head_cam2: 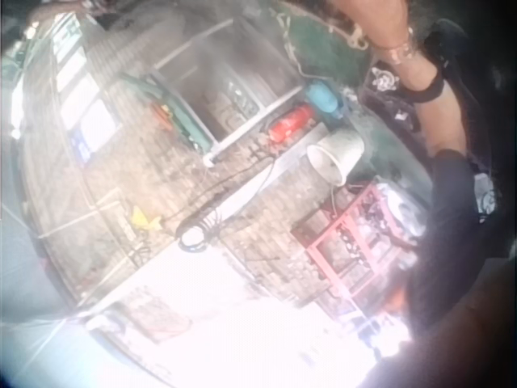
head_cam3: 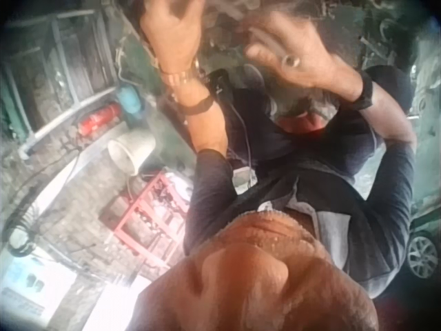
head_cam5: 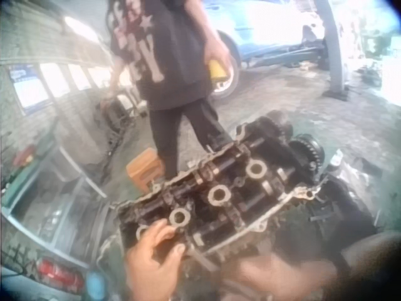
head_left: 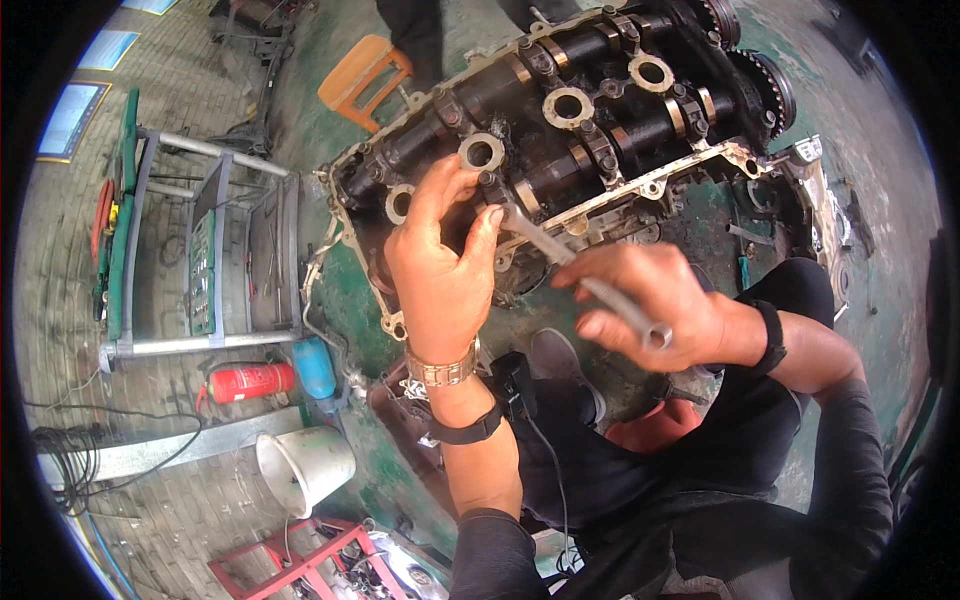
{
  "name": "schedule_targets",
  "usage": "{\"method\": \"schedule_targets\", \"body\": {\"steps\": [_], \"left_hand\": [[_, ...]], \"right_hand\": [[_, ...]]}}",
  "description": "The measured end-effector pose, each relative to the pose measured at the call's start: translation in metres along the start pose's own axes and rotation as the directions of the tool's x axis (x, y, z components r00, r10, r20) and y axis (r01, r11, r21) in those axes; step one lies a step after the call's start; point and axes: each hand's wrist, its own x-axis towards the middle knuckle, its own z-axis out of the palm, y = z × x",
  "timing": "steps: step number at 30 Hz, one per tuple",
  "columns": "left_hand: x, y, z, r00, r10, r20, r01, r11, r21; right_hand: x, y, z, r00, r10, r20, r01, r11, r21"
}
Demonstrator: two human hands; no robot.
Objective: The person uses a wrench to loosen and remove bolts from a camshaft cap within an engine block, repeatedly fitting the wrench onto the bolts and turning them.
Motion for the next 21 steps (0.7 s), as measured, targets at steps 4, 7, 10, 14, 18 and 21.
{"method": "schedule_targets", "body": {"steps": [4, 7, 10, 14, 18, 21], "left_hand": [[-0.001, -0.001, 0.000, 1.000, -0.008, 0.025, 0.008, 1.000, -0.022], [-0.002, -0.002, 0.000, 1.000, -0.006, 0.014, 0.006, 1.000, -0.016], [-0.002, -0.004, -0.002, 0.999, 0.033, -0.001, -0.033, 0.999, 0.031], [-0.001, -0.004, -0.002, 1.000, 0.016, 0.004, -0.017, 0.999, 0.036], [-0.001, -0.006, -0.001, 1.000, 0.030, 0.000, -0.030, 0.999, 0.028], [-0.001, -0.008, 0.000, 0.999, 0.036, -0.002, -0.036, 0.999, 0.020]], "right_hand": [[-0.001, -0.005, 0.003, 0.994, -0.009, 0.113, 0.020, 0.996, -0.091], [0.003, -0.005, -0.007, 0.990, -0.072, 0.118, 0.086, 0.989, -0.118], [0.005, -0.005, -0.025, 0.998, -0.047, -0.034, 0.049, 0.998, 0.041], [0.012, -0.011, -0.034, 0.900, 0.379, -0.216, -0.275, 0.877, 0.395], [0.015, 0.000, -0.030, 0.817, 0.549, -0.179, -0.357, 0.724, 0.590], [0.017, 0.004, -0.026, 0.799, 0.584, -0.146, -0.351, 0.649, 0.675]]}}
